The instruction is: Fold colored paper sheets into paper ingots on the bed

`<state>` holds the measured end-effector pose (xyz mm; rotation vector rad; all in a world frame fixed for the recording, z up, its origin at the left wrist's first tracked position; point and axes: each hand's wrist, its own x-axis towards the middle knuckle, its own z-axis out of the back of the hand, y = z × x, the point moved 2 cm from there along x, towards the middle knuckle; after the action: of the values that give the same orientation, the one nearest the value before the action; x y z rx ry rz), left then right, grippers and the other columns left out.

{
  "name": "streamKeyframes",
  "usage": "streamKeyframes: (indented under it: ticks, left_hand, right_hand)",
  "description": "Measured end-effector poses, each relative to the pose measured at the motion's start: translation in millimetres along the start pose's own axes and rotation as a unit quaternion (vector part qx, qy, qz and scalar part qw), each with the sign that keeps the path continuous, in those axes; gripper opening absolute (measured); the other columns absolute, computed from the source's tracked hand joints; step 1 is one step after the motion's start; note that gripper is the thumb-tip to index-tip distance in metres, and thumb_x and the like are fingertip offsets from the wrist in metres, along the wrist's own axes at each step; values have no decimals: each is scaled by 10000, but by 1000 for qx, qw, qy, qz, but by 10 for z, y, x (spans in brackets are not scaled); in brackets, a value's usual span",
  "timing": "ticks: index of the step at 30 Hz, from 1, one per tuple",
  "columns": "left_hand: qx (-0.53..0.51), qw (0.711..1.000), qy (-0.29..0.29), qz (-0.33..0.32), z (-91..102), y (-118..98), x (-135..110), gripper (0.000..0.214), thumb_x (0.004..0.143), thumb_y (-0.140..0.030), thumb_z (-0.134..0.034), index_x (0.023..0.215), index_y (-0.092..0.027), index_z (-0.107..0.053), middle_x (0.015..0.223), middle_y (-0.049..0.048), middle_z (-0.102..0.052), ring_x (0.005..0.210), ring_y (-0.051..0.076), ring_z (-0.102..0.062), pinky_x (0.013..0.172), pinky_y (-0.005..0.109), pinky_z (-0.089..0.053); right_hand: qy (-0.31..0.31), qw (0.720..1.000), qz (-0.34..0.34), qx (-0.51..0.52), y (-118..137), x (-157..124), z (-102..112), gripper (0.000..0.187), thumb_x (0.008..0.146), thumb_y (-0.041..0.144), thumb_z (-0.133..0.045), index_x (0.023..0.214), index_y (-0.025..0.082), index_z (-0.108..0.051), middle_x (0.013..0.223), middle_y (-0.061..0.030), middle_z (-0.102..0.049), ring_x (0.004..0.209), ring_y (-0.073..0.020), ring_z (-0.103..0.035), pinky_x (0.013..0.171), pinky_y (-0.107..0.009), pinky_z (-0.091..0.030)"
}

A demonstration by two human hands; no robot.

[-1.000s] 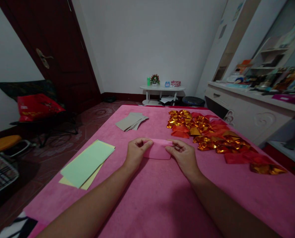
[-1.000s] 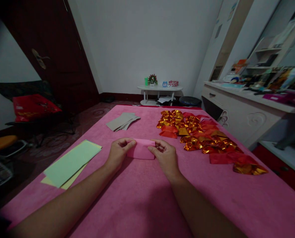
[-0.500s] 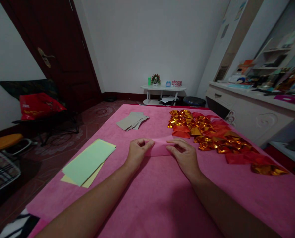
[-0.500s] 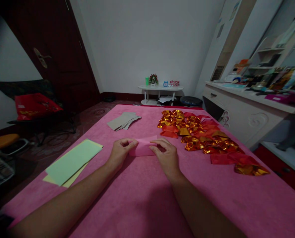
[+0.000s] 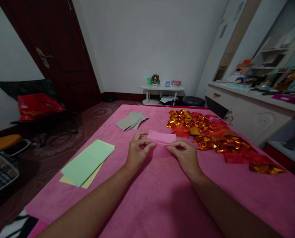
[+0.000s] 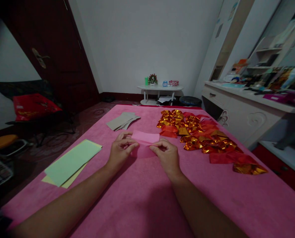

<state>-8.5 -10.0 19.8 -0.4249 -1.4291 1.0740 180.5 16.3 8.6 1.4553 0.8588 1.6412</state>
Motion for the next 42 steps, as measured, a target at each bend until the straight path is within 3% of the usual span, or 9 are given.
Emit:
streamKeyframes:
  ticks: [2, 4, 9, 15, 21, 26, 30, 36, 42]
  left_hand:
    - [16, 999, -1, -37, 22, -40, 4, 29, 697, -172, -716, 680, -187, -733, 1255, 87, -545, 1023, 201, -551, 882, 340, -456]
    - [18, 998, 29, -59, 36, -65, 6, 49, 717, -168, -700, 707, -196, -738, 1318, 82, -523, 1059, 209, -554, 918, 356, -446]
    - [-32, 991, 131, -7, 39, -34, 15, 100, 781, -215, -647, 775, -193, -744, 1004, 98, -701, 933, 203, -638, 840, 333, -489]
    - [-42, 995, 92, 14, 36, 21, 23, 89, 755, -226, -674, 744, -183, -751, 891, 90, -695, 830, 184, -641, 752, 295, -499]
    - [-58, 995, 85, 10, 16, 17, 1, 79, 747, -221, -682, 713, -195, -748, 831, 70, -695, 765, 165, -641, 711, 279, -507]
    - [-64, 994, 85, 18, 6, 0, -6, 78, 750, -231, -685, 720, -194, -748, 823, 70, -706, 741, 168, -644, 674, 274, -505]
    - [-44, 997, 71, -3, 24, -1, 4, 59, 733, -248, -707, 713, -215, -751, 796, 65, -723, 791, 191, -633, 767, 328, -487]
    - [-2, 998, 50, -38, 45, 26, 36, 37, 712, -258, -729, 683, -257, -752, 776, 40, -737, 857, 205, -589, 910, 398, -392]
    - [-26, 998, 48, -22, 15, 9, 21, 20, 685, -255, -748, 666, -251, -750, 744, 45, -730, 845, 211, -593, 872, 378, -428]
  right_hand:
    - [-4, 1000, -24, 2, -11, -3, 8, 80, 683, 234, -731, 658, 184, -674, 639, 7, -613, 608, -134, -531, 584, -257, -410]
    - [-7, 999, -31, 3, -7, -3, 14, 86, 679, 239, -727, 651, 180, -671, 629, 7, -613, 597, -131, -528, 582, -257, -411]
    - [-2, 1000, -23, 9, 23, 6, 15, 76, 677, 238, -718, 652, 183, -673, 636, 6, -620, 601, -135, -538, 581, -256, -424]
    - [-3, 999, -5, 37, 19, 10, 23, 113, 769, 287, -655, 741, 198, -718, 821, -34, -684, 798, -185, -607, 732, -311, -476]
    - [-50, 995, -49, 71, -82, 11, 42, 81, 699, 282, -731, 717, 204, -716, 826, -28, -685, 820, -188, -620, 768, -326, -477]
    - [-56, 997, -3, 50, -58, 19, 55, 86, 704, 276, -738, 680, 202, -701, 1006, -49, -635, 947, -186, -596, 836, -323, -455]
    - [-37, 995, -22, 88, -36, 11, 42, 102, 717, 307, -728, 732, 207, -715, 1179, -74, -621, 1047, -216, -592, 905, -375, -451]
    - [-46, 989, -66, 122, -78, 1, 26, 118, 664, 299, -763, 739, 217, -725, 842, -36, -716, 818, -191, -641, 803, -368, -495]
    - [-71, 982, -99, 145, -87, 6, 33, 157, 612, 306, -786, 669, 194, -692, 729, -14, -686, 690, -159, -611, 672, -301, -497]
